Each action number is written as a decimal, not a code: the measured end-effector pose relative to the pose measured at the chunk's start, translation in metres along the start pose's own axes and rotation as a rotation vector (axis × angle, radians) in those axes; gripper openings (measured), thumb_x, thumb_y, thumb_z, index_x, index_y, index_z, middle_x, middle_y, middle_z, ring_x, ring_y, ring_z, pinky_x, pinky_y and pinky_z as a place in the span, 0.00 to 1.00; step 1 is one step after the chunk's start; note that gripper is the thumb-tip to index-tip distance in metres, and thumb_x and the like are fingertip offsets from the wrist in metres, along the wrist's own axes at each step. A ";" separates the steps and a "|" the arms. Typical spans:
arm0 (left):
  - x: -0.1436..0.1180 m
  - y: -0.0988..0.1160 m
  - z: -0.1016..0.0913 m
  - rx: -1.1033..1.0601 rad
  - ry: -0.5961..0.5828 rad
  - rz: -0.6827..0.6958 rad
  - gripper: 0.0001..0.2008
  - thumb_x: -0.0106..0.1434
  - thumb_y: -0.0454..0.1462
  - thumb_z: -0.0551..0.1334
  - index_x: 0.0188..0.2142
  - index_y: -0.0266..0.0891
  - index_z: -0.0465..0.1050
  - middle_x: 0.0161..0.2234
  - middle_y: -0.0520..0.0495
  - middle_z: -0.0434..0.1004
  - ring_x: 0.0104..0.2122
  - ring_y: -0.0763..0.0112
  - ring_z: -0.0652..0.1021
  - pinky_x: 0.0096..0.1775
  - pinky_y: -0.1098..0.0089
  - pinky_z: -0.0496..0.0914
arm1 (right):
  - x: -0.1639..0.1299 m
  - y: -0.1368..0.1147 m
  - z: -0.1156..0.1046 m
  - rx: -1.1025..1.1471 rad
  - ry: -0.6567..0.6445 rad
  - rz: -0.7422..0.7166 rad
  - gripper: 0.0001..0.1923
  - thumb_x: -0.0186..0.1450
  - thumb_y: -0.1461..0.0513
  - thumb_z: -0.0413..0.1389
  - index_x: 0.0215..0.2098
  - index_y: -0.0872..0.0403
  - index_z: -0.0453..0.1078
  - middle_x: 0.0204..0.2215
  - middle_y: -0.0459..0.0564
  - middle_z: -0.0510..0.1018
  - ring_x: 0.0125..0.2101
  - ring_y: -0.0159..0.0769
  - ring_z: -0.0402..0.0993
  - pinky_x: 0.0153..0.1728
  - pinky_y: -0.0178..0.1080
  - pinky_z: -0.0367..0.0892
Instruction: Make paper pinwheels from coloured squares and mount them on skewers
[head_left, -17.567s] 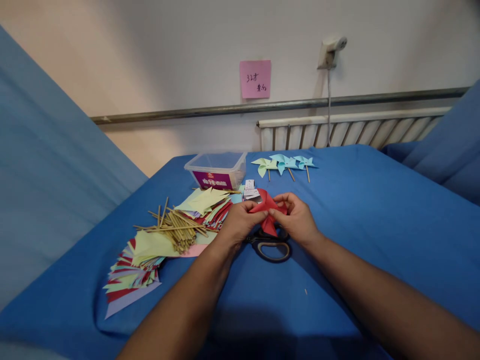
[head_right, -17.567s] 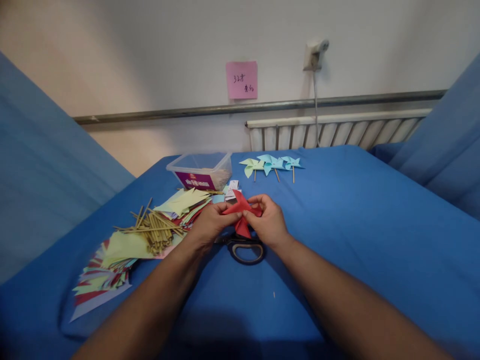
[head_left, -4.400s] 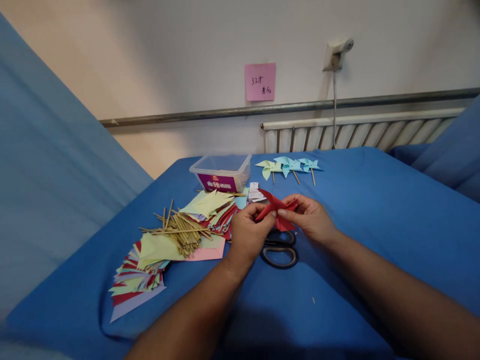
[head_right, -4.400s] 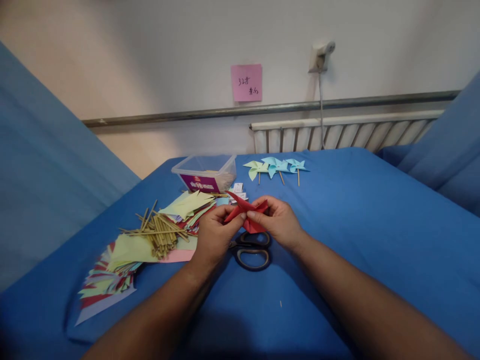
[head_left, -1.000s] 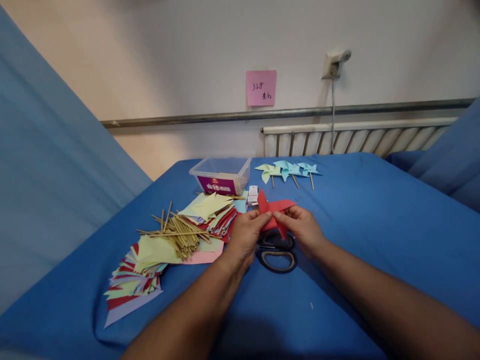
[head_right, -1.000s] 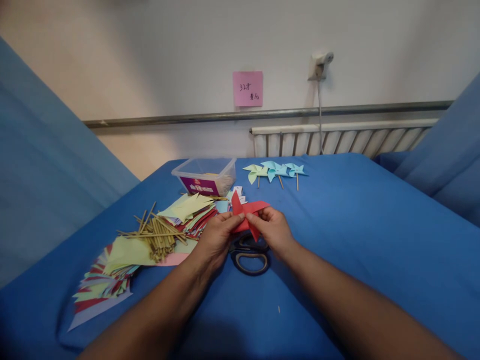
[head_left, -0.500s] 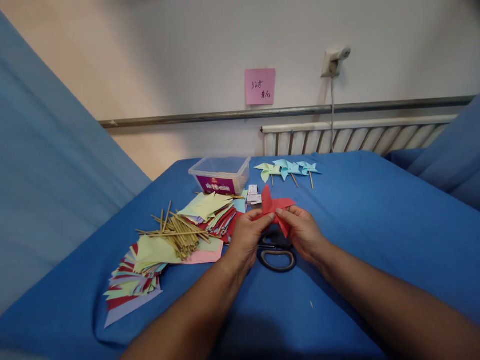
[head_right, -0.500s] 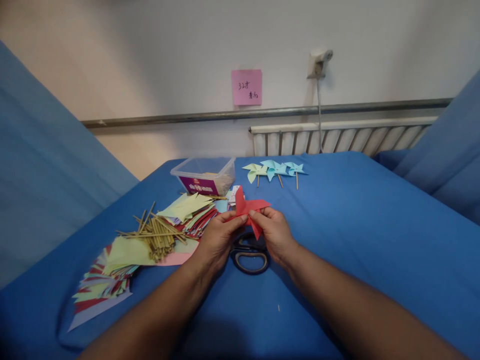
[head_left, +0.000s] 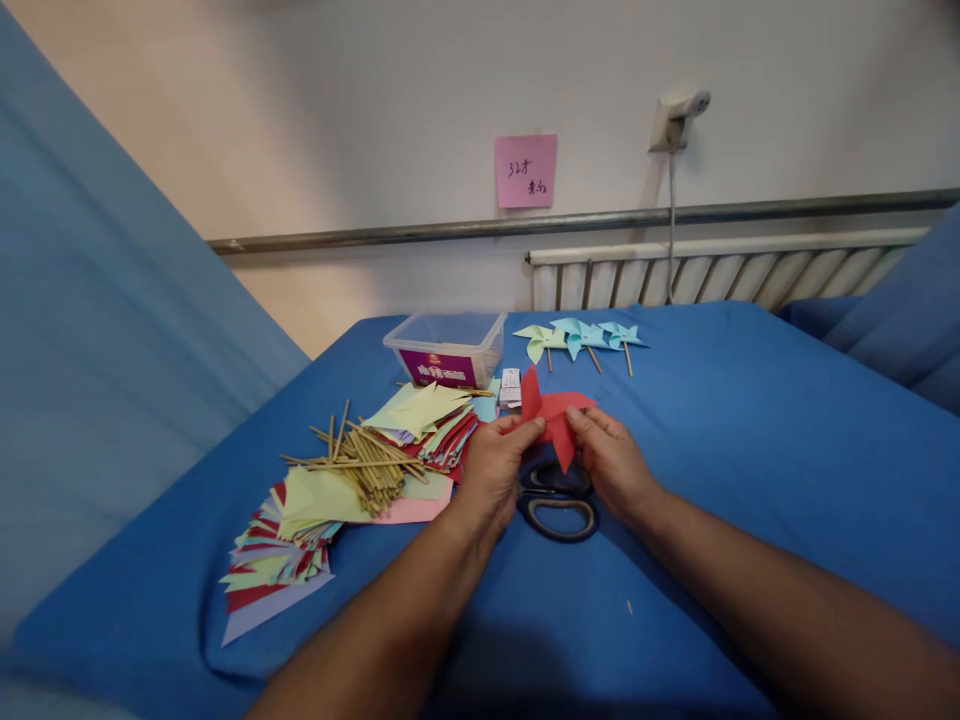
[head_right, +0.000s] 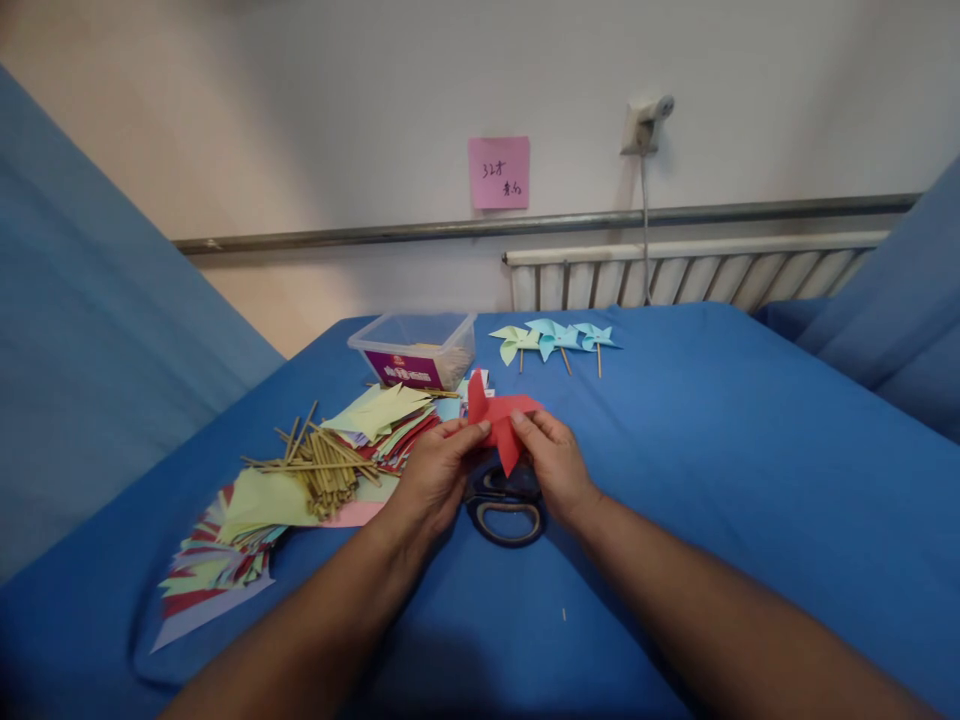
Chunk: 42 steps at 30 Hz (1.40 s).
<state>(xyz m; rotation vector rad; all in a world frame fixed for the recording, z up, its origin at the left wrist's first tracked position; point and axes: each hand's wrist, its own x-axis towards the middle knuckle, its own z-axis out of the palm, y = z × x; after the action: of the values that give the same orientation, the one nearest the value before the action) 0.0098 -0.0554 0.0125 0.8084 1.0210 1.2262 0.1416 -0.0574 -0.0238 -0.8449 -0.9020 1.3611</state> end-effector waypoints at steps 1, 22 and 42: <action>0.001 0.004 -0.002 -0.028 0.006 0.010 0.11 0.45 0.37 0.72 0.25 0.33 0.75 0.25 0.47 0.78 0.25 0.73 0.76 0.35 0.71 0.70 | 0.002 0.000 -0.003 -0.022 0.017 -0.023 0.18 0.59 0.48 0.61 0.33 0.54 0.74 0.27 0.46 0.78 0.25 0.32 0.71 0.28 0.35 0.67; 0.019 0.058 -0.038 -0.282 0.306 0.370 0.12 0.43 0.33 0.71 0.25 0.36 0.70 0.23 0.54 0.74 0.23 0.77 0.74 0.29 0.74 0.68 | -0.010 -0.003 0.000 -0.960 -0.361 -0.714 0.08 0.66 0.65 0.52 0.40 0.53 0.73 0.35 0.50 0.78 0.35 0.36 0.74 0.36 0.38 0.68; 0.004 0.088 -0.045 -0.206 0.582 0.825 0.09 0.48 0.36 0.69 0.28 0.37 0.71 0.25 0.54 0.75 0.26 0.77 0.75 0.31 0.75 0.68 | 0.013 0.040 0.160 -1.426 -0.601 -0.552 0.18 0.67 0.63 0.49 0.54 0.61 0.67 0.46 0.60 0.79 0.42 0.46 0.76 0.41 0.44 0.71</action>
<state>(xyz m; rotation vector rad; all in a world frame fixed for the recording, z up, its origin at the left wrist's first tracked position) -0.0630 -0.0371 0.0766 0.7425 1.0099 2.3316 -0.0199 -0.0454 0.0087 -1.0517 -2.4655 0.2815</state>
